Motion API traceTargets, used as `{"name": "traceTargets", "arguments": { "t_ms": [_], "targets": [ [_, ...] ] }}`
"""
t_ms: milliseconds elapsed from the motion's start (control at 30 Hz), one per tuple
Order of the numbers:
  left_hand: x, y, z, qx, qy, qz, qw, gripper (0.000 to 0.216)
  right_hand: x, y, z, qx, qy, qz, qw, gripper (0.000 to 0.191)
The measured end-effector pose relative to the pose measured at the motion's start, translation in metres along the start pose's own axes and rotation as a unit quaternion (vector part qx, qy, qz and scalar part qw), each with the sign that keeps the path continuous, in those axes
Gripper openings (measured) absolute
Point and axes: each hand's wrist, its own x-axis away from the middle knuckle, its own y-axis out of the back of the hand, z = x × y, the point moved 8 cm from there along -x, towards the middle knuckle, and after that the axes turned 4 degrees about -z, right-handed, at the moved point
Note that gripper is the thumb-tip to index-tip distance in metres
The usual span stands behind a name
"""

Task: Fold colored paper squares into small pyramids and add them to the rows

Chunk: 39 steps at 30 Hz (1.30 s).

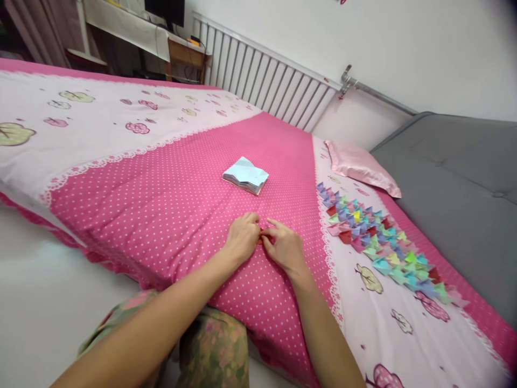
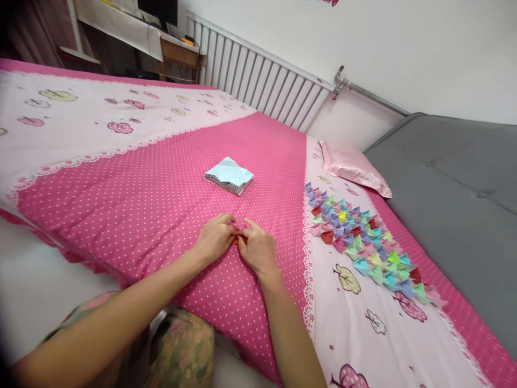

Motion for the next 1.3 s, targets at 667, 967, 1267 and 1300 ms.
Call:
{"name": "traceTargets", "arguments": {
  "t_ms": [667, 967, 1267, 1300],
  "targets": [
    [0.0, 0.01, -0.007, -0.076, 0.035, 0.023, 0.996, 0.02, -0.008, -0.017, 0.011, 0.032, 0.045, 0.044, 0.998, 0.023],
    [-0.002, 0.004, -0.005, -0.078, 0.03, 0.028, 0.996, 0.022, -0.008, -0.026, 0.009, 0.028, 0.041, 0.062, 0.997, 0.028],
    [-0.004, 0.007, 0.013, 0.114, 0.032, 0.005, 0.993, 0.016, -0.007, -0.006, 0.003, -0.099, 0.039, 0.028, 0.994, 0.012],
    [-0.006, 0.009, 0.018, 0.164, 0.044, -0.006, 0.985, 0.017, -0.006, -0.003, 0.0, -0.146, 0.036, 0.026, 0.988, 0.013]
  ]
}}
